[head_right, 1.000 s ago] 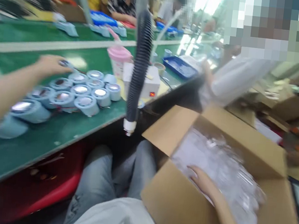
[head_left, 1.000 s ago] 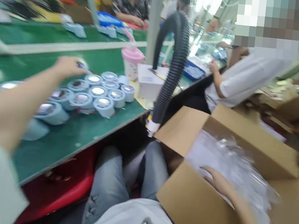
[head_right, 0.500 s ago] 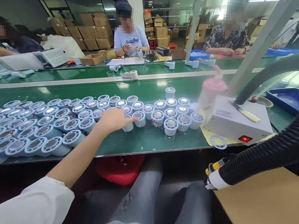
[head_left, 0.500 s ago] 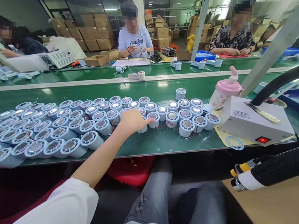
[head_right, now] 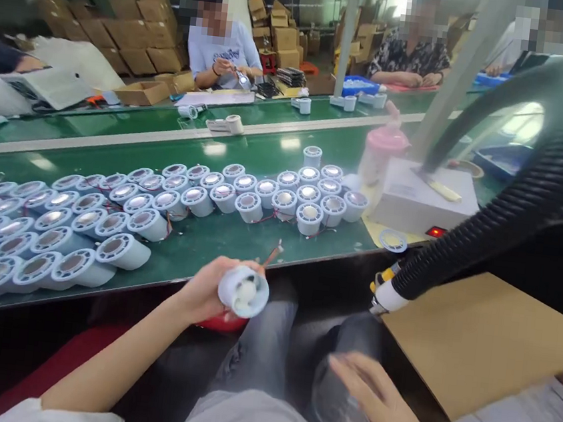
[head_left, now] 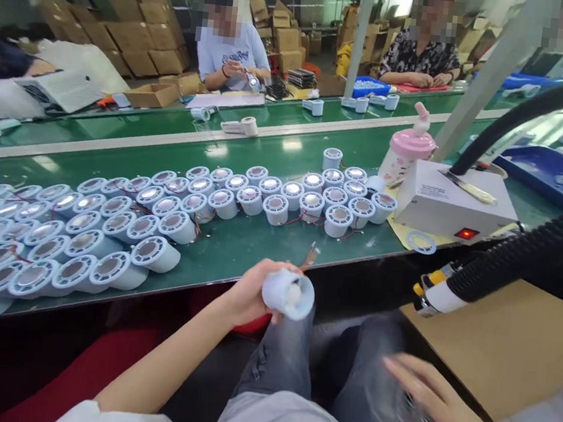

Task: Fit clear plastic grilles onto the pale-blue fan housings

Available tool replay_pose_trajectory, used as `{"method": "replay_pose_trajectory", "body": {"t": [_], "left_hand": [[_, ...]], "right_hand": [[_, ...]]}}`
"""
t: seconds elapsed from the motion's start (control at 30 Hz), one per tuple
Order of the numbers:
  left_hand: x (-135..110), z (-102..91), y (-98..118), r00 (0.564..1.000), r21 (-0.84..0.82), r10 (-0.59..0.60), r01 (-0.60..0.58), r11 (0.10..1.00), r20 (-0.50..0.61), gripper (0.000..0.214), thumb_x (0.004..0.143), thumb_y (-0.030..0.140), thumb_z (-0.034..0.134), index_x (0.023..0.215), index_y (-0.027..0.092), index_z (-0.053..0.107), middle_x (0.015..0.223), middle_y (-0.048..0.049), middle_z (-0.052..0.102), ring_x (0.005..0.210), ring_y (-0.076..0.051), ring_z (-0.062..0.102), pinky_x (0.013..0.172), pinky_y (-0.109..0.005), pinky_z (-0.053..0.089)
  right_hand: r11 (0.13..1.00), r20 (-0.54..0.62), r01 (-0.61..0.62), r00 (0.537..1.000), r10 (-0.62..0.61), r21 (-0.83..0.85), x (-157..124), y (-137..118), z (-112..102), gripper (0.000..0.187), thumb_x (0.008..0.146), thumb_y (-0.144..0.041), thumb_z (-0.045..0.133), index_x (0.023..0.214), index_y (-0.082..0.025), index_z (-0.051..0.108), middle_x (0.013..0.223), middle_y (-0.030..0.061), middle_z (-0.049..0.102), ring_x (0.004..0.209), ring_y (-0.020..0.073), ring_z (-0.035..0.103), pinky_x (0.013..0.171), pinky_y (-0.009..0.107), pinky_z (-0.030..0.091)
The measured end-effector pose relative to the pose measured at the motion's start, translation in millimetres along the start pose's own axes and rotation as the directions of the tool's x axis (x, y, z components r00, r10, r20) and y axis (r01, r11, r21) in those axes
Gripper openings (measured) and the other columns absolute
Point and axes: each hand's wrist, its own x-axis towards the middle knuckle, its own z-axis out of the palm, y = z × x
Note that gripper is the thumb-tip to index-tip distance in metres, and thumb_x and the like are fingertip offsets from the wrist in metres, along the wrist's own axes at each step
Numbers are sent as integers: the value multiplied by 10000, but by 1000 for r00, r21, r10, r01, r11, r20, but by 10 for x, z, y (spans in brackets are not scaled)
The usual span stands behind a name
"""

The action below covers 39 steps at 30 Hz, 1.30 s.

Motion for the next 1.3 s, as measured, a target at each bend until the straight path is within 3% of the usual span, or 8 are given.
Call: {"method": "replay_pose_trajectory", "body": {"t": [0.1,0.2,0.3,0.57,0.83,0.93,1.07,1.3], "left_hand": [[85,344,-3,915,-6,-101,113,994,391,452,822,527,427,892,120,611,683,-32,564,417,-79,426,343,-185,322],[125,510,84,829,226,-21,-128,966,559,287,853,407,544,890,149,664,766,-23,585,590,-100,513,546,-212,448],[129,554,135,841,407,221,-448,796,493,203,877,333,567,947,184,686,936,-44,600,847,-157,567,804,-282,459],[230,629,-149,807,311,467,-577,755,362,616,558,472,857,1103,240,688,1072,-77,538,987,-217,562,877,-346,488],[254,685,-205,795,18,298,-361,932,528,689,670,312,818,1303,248,554,1254,-106,597,1106,-246,598,897,-354,534],[222,717,-204,853,-127,197,-154,980,484,669,685,274,806,1291,219,529,1190,-92,619,1013,-203,628,880,-351,544],[176,717,-194,860,-224,99,18,975,501,675,713,334,779,1317,240,493,1198,-102,600,892,-186,632,662,-300,580],[108,657,-83,816,-72,262,-263,962,515,773,661,269,830,1362,239,508,1352,-113,558,1150,-268,595,958,-373,508]], "right_hand": [[978,-101,94,988,-115,-189,419,-214,154,437,903,-318,570,1339,-294,542,1248,129,563,1075,301,608,843,402,559],[932,-126,5,991,-54,-362,644,-251,243,355,867,-201,592,1214,-265,636,1287,161,535,1084,353,563,834,504,533],[966,-67,-112,993,99,-232,628,-210,224,129,796,-138,645,881,-225,688,1271,127,546,1075,328,565,806,457,541],[799,37,-432,887,461,418,524,-253,84,274,894,-345,571,667,-203,626,1056,79,574,961,234,598,701,308,507],[477,77,-421,806,586,772,546,-95,40,307,808,-379,706,575,-192,637,1005,83,683,974,256,633,718,327,553],[641,29,-336,898,440,691,490,-88,30,102,784,-321,745,851,-245,737,1187,76,666,1174,297,574,919,415,526],[896,-19,-232,966,258,378,380,-124,36,407,783,-209,735,1173,-294,659,1387,61,548,1238,297,539,1048,470,444],[723,95,-346,926,365,598,325,-144,12,407,783,-242,770,1158,-313,628,1322,42,592,1127,267,616,932,396,549]]}}
